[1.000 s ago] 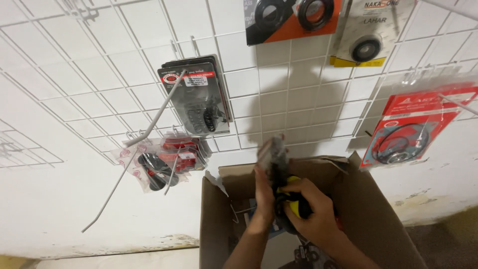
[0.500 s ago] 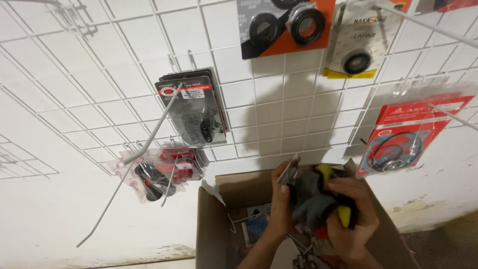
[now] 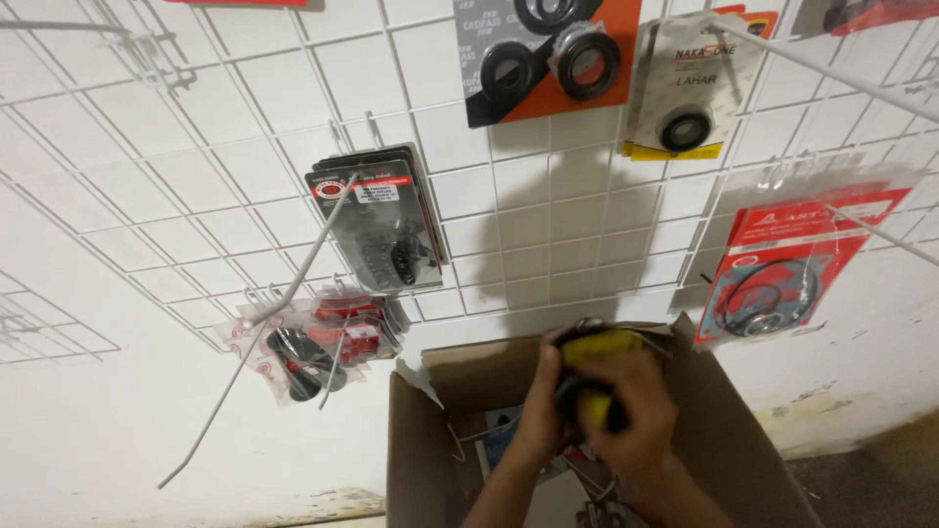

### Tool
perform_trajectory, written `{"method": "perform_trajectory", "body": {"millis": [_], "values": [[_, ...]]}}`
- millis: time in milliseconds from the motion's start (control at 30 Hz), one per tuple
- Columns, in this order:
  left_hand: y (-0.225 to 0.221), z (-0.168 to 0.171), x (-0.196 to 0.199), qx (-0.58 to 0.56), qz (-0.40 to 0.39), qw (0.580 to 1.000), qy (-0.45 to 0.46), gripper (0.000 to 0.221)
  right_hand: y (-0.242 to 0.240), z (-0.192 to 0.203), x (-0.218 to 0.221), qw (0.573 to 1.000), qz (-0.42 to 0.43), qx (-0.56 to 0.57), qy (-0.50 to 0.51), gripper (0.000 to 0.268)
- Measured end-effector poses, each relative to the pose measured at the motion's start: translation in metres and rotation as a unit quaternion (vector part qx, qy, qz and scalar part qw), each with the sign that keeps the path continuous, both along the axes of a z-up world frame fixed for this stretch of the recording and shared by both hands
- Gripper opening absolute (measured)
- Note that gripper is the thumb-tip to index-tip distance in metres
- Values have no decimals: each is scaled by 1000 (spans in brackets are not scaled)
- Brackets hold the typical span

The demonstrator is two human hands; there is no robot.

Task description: Wiping down an automotive component with a cloth and organizing parts on a display rack.

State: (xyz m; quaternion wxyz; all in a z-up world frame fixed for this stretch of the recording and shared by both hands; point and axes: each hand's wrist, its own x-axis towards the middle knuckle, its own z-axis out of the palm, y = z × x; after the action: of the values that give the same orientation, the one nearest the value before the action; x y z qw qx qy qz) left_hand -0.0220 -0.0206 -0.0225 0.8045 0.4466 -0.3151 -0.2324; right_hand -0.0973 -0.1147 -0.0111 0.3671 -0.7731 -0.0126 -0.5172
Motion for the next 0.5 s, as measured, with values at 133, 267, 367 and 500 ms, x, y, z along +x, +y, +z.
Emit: {"method": "perform_trajectory", "body": {"millis": [133,267,367,500], "values": [[7,-5,1,-95,-5,977,190,72,11,-23,-1,994,65,-70,52,47],[-4,-31,4,-62,21,970,234,82,-13,-1,12,1000,1,2,20,42],[-11,-47,4,-117,9,967,224,81,-8,3,9,999,22,28,3,41],[-1,0,8,-202,8,954,223,80,12,-6,-3,995,77,-65,3,43]]}}
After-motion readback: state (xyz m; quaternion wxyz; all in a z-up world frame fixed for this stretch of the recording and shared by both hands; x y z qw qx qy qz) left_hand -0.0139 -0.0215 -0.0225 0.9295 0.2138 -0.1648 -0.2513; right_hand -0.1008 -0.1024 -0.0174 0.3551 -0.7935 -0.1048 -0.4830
